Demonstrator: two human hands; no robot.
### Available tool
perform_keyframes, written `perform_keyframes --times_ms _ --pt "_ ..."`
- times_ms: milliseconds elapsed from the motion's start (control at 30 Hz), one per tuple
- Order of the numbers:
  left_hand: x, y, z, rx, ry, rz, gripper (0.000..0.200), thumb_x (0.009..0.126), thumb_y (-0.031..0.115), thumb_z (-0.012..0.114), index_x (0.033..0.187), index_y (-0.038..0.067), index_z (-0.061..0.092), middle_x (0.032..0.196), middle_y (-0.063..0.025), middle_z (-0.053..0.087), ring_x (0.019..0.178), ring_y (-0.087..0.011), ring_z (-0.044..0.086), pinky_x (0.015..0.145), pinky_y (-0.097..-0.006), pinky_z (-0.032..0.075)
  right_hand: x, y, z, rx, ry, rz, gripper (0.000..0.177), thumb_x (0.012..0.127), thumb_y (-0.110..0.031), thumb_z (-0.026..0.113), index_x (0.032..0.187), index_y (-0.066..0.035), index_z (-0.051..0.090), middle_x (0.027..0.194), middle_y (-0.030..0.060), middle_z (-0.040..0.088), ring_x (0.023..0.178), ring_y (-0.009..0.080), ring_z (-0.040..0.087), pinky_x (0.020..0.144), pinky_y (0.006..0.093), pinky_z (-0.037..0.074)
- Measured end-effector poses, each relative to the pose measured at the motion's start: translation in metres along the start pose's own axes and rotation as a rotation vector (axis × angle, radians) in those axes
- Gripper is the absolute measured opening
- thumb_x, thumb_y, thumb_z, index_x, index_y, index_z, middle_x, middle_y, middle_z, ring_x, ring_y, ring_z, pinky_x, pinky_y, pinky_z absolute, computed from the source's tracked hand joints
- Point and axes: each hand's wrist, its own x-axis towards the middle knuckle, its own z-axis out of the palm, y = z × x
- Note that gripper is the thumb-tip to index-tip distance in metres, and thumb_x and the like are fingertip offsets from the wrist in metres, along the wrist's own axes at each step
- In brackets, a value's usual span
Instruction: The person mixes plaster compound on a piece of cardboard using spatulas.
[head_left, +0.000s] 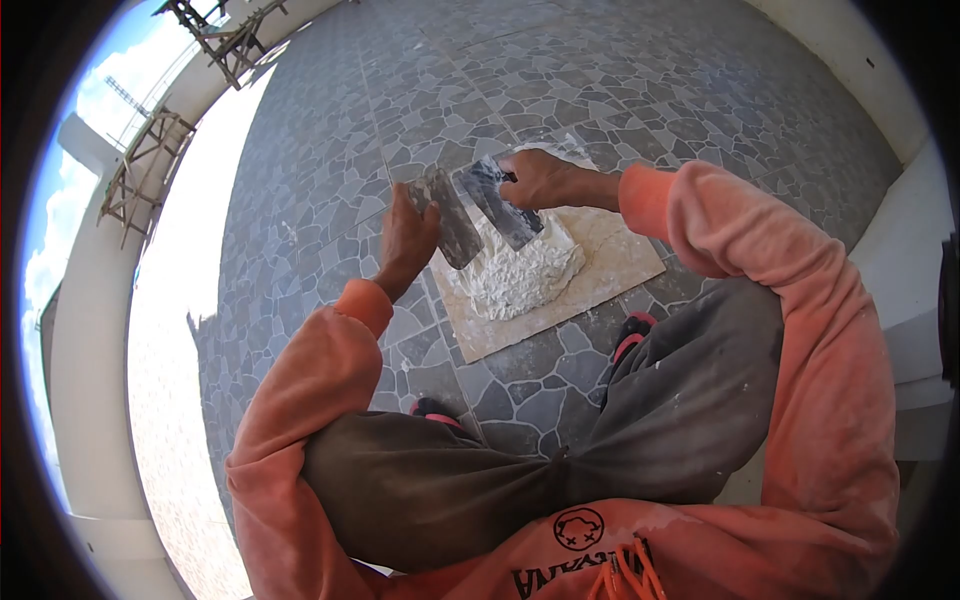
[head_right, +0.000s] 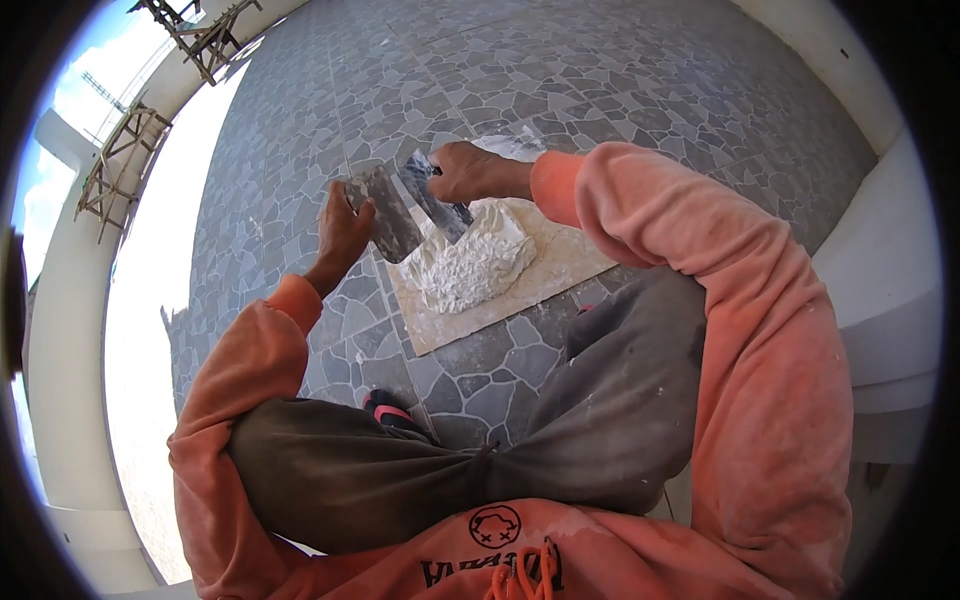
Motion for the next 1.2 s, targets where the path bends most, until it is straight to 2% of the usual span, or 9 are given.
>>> perform_keyframes --times_ms 100,267,367,467,567,667,767,967,1200 --pt "0.002 0.003 0.002 -0.052 0.005 -0.062 0.038 0.084 0.015 0.06 0.11 -0.006 0.043 0.092 -0.03 0.063 0.082 -0.0449 0.065 0.074 -0.0484 0.049 0.003 0.0 0.009 -0.082 0.004 -0.063 0.033 0.077 -0.019 0.051 0.096 0.004 0.064 0.086 0.0275 0.065 0.081 0.038 0.064 0.077 0.0421 0.05" --pt "0.002 0.021 0.003 -0.327 -0.029 -0.281 0.037 0.082 0.014 0.061 0.106 -0.009 0.046 0.09 -0.0265 0.063 0.079 -0.0367 0.068 0.065 -0.0426 0.055 0.004 0.001 0.021 -0.167 -0.012 -0.123 0.036 0.077 -0.022 0.052 0.098 0.005 0.062 0.089 0.0298 0.065 0.089 0.0424 0.064 0.082 0.0443 0.049" --pt "0.006 0.002 0.012 -0.362 0.001 -0.26 0.037 0.082 0.013 0.06 0.108 -0.009 0.046 0.088 -0.0248 0.063 0.078 -0.0342 0.068 0.062 -0.0414 0.056 0.004 0.001 0.02 -0.195 -0.034 -0.105 0.034 0.078 -0.02 0.052 0.098 0.006 0.059 0.089 0.0297 0.064 0.088 0.0421 0.063 0.081 0.0457 0.048" --pt "0.007 -0.004 0.011 -0.27 -0.008 -0.186 0.035 0.081 0.012 0.061 0.109 -0.004 0.047 0.092 -0.0248 0.064 0.08 -0.0366 0.068 0.065 -0.0424 0.054 0.006 0.009 0.016 -0.24 -0.024 -0.015 0.035 0.077 -0.019 0.051 0.099 0.006 0.061 0.093 0.0299 0.064 0.092 0.0422 0.063 0.084 0.0453 0.048" --pt "0.002 -0.002 -0.001 0.064 -0.087 0.129 0.025 0.081 0.009 0.061 0.103 0.002 0.051 0.096 -0.0228 0.064 0.08 -0.0396 0.065 0.067 -0.0436 0.051 0.008 0.018 0.008 -0.27 -0.022 0.064 0.037 0.076 -0.017 0.051 0.103 0.006 0.063 0.102 0.0296 0.064 0.1 0.041 0.062 0.088 0.0442 0.049" --pt "-0.003 -0.008 -0.006 0.141 -0.274 0.252 0.014 0.083 0.004 0.061 0.094 0.002 0.052 0.088 -0.0191 0.063 0.079 -0.0388 0.063 0.069 -0.042 0.048 0.001 0.016 -0.002 -0.329 -0.046 0.023 0.04 0.078 -0.016 0.051 0.11 0.006 0.06 0.102 0.0296 0.064 0.099 0.0413 0.062 0.088 0.0444 0.049" --pt "-0.007 -0.021 -0.007 0.256 -0.338 0.451 0.008 0.082 -0.002 0.058 0.088 0.001 0.053 0.085 -0.0181 0.06 0.077 -0.039 0.061 0.067 -0.043 0.048 -0.002 0.033 0.006 -0.446 0.029 -0.142 0.028 0.081 -0.017 0.052 0.097 0.005 0.058 0.083 0.0294 0.063 0.082 0.0438 0.063 0.076 0.0503 0.048" --pt "-0.006 -0.027 -0.017 0.287 -0.299 0.635 0.008 0.081 -0.002 0.055 0.089 0.002 0.054 0.088 -0.0149 0.058 0.081 -0.0373 0.059 0.07 -0.0456 0.047 -0.004 0.036 0.009 -0.489 -0.076 -0.253 0.015 0.082 -0.009 0.052 0.092 0.002 0.056 0.078 0.0264 0.062 0.078 0.0423 0.063 0.069 0.0499 0.048" --pt "-0.006 -0.022 -0.019 0.25 -0.314 0.646 0.01 0.082 -0.001 0.056 0.091 0.002 0.053 0.088 -0.0141 0.055 0.081 -0.0362 0.058 0.07 -0.0442 0.048 -0.001 0.039 0.011 -0.465 -0.033 -0.274 0.013 0.083 -0.007 0.05 0.089 0.003 0.055 0.073 0.0253 0.061 0.073 0.0424 0.063 0.066 0.0493 0.048"
